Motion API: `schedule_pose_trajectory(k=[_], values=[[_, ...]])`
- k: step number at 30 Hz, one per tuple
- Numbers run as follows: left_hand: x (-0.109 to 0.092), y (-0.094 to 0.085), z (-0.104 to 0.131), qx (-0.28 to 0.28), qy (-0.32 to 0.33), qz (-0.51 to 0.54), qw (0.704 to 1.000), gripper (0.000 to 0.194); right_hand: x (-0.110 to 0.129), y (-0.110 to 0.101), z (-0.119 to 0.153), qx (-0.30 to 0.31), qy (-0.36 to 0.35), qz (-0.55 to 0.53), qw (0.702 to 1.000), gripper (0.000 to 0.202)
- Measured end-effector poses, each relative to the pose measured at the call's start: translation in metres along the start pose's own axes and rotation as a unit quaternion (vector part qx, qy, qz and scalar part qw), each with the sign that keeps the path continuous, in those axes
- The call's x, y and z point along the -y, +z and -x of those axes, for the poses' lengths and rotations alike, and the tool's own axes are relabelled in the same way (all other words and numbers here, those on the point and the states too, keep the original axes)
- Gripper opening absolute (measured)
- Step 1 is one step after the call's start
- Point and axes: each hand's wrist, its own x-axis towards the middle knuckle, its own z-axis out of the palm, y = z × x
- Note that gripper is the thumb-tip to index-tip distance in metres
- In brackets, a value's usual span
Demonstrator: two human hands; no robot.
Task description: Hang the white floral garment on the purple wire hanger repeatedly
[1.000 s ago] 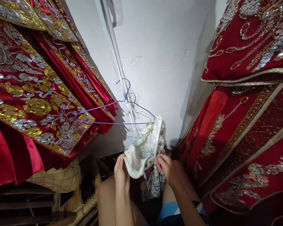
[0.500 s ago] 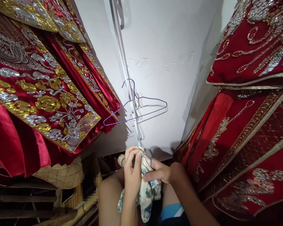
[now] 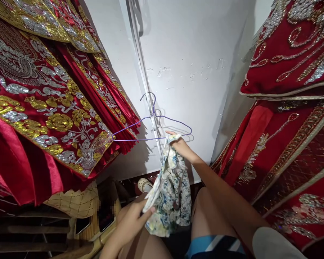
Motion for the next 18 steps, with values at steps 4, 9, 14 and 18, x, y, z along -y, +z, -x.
schedule_pose_trajectory(k=[4,9,14,18], values=[[-0.002,-0.043,-0.001,-0.079,0.016,-0.089,0.993,0.049,-0.020,0.001,-0.024,-0.014,0.027,0.043,0.999,0.007],[0.008,-0.090,-0.007,-0.179,0.020,-0.216,0.960,0.045,-0.021,-0.026,-0.008,-0.066,0.018,0.049,0.996,0.007],[-0.010,-0.121,-0.021,-0.265,0.063,-0.218,0.937,0.054,-0.001,-0.052,0.018,-0.069,-0.013,0.061,0.996,0.011],[-0.048,-0.134,-0.040,-0.386,0.103,-0.176,0.900,0.048,0.012,-0.050,0.028,-0.059,-0.034,0.062,0.996,0.013]])
